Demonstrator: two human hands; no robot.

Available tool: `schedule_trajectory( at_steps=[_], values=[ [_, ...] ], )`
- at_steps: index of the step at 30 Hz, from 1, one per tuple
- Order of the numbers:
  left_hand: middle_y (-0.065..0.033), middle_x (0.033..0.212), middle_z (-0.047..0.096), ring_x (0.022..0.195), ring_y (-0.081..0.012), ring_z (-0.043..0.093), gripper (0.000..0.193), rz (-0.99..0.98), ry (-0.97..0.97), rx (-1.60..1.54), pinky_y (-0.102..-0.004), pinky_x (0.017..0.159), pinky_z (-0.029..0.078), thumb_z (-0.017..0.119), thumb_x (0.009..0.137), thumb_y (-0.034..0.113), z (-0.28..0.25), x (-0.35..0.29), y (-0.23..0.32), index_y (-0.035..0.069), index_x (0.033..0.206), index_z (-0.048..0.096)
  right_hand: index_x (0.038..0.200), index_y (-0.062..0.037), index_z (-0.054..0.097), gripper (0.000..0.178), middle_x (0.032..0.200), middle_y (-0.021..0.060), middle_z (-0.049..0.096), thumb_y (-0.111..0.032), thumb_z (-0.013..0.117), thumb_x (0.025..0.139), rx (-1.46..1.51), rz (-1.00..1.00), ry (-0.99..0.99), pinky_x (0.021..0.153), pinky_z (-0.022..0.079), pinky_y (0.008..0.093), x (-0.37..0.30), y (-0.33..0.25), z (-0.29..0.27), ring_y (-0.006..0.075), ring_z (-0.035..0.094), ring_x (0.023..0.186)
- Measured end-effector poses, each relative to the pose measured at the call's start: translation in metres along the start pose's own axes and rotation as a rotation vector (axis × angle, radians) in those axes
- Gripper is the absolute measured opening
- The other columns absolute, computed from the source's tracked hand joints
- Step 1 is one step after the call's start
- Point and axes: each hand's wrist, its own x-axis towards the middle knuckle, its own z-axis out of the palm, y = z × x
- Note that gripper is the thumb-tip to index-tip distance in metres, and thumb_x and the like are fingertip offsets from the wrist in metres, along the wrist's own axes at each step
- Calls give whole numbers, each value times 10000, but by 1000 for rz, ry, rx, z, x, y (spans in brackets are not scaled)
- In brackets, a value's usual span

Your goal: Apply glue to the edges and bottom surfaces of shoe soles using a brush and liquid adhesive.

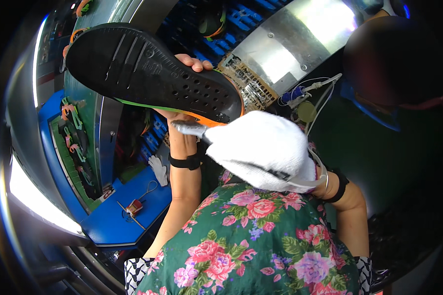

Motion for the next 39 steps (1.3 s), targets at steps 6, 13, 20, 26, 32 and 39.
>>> schedule_trajectory(
  at_steps=[6,13,20,26,32,39],
  values=[
    [-186,1098,643,1081,-327,653,833,73,-100,53,-504,1042,504,468,978,692,0,4,3,-100,1206,589,894,-47,767,212,945,146,771,29,841,711,-134,59,21,717,581,356,-8,2,-9,283,737,811],
    [-219,1071,681,1070,-339,664,943,33,-80,23,-482,1013,518,511,887,805,0,8,2,-77,1211,592,897,-65,778,198,953,124,776,-10,845,718,-152,48,-30,708,585,362,-11,-1,-8,280,740,812],
    [-220,1072,683,1077,-347,666,929,35,-70,-8,-480,1015,522,540,881,792,4,8,-2,-74,1215,593,899,-47,780,211,945,134,772,8,840,705,9,-27,-10,709,579,370,-4,4,-10,287,745,824],
    [-222,1106,677,1070,-350,665,918,37,-160,14,-490,1007,520,523,895,783,0,9,-2,-72,1223,591,869,-42,764,186,914,144,768,30,822,708,-202,28,44,675,574,351,-11,8,-16,270,735,770],
    [-166,1037,637,1028,-303,650,796,1,-42,65,-492,1037,486,527,953,693,8,7,-2,-71,1164,601,865,-23,765,180,897,146,769,37,815,703,194,237,-18,670,573,341,-11,14,-17,259,735,750],
    [-149,1042,643,963,-310,667,878,-126,-17,138,-458,956,538,504,920,784,2,13,2,-57,1159,588,944,-81,790,172,974,94,772,-53,828,778,-113,-3,-110,704,579,347,-10,23,-17,250,729,790]
  ],
)
